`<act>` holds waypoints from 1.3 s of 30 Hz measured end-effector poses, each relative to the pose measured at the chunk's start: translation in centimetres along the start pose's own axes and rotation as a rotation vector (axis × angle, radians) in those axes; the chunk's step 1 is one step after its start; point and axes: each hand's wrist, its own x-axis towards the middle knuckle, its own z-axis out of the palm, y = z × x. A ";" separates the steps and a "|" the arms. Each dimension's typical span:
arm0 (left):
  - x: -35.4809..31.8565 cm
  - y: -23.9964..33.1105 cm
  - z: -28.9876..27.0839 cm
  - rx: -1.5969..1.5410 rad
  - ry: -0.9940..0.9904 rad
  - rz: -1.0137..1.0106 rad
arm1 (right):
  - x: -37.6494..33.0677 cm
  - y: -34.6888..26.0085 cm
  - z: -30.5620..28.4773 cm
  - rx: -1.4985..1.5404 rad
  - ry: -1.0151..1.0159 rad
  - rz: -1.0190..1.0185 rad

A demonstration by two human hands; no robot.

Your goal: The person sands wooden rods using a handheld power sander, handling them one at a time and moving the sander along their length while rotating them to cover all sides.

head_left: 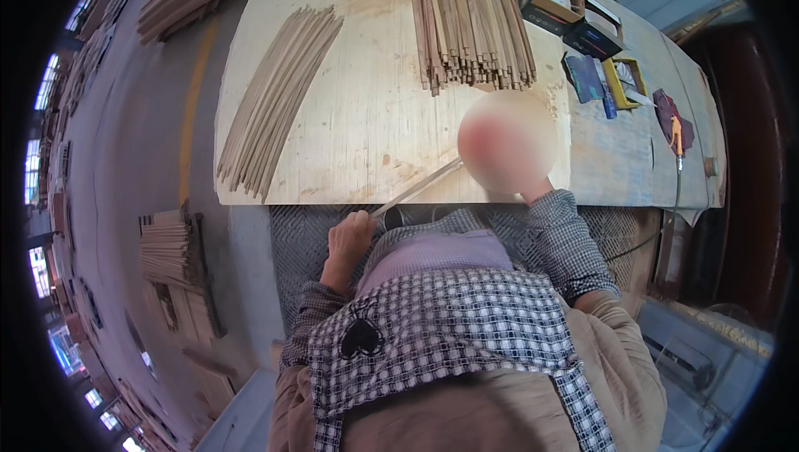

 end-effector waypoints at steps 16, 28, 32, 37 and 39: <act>0.0 -0.3 0.8 0.077 -0.071 -0.005 | 3.6 -10.3 -0.4 -0.057 -0.451 0.140; 1.2 -0.2 0.4 0.106 -0.072 0.038 | -0.6 1.5 0.6 0.168 -0.087 0.269; 1.5 -0.2 0.1 0.094 -0.069 0.038 | -0.6 2.7 3.6 -0.366 -0.105 0.002; 1.5 -0.8 0.5 0.076 -0.079 0.041 | 2.0 -1.7 -3.7 -0.383 -0.199 0.182; 1.5 -0.4 0.3 0.084 -0.083 0.031 | 2.5 -3.9 -4.8 -0.521 -0.140 0.218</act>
